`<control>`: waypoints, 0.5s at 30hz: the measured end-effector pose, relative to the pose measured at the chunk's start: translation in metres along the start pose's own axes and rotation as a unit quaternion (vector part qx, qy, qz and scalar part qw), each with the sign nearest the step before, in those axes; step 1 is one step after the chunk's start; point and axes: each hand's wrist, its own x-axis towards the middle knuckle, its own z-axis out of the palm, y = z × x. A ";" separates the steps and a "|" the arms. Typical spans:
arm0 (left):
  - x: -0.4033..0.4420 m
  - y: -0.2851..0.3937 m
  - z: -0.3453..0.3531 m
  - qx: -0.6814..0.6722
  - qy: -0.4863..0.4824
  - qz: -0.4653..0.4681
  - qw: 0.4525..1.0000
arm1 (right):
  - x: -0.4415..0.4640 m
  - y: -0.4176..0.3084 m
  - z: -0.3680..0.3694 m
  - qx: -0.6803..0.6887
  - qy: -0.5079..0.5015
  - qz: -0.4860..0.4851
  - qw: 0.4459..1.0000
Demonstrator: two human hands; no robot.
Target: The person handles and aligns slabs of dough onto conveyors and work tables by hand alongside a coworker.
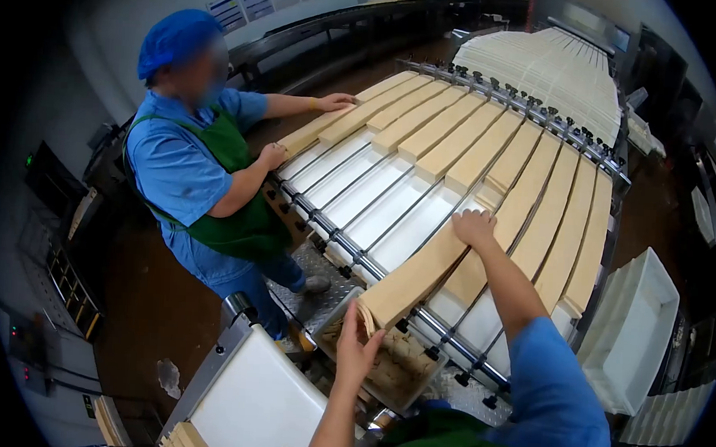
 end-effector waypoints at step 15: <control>0.068 -0.027 0.078 0.133 0.004 0.038 0.990 | 0.081 0.038 -0.024 -0.009 0.017 0.044 0.999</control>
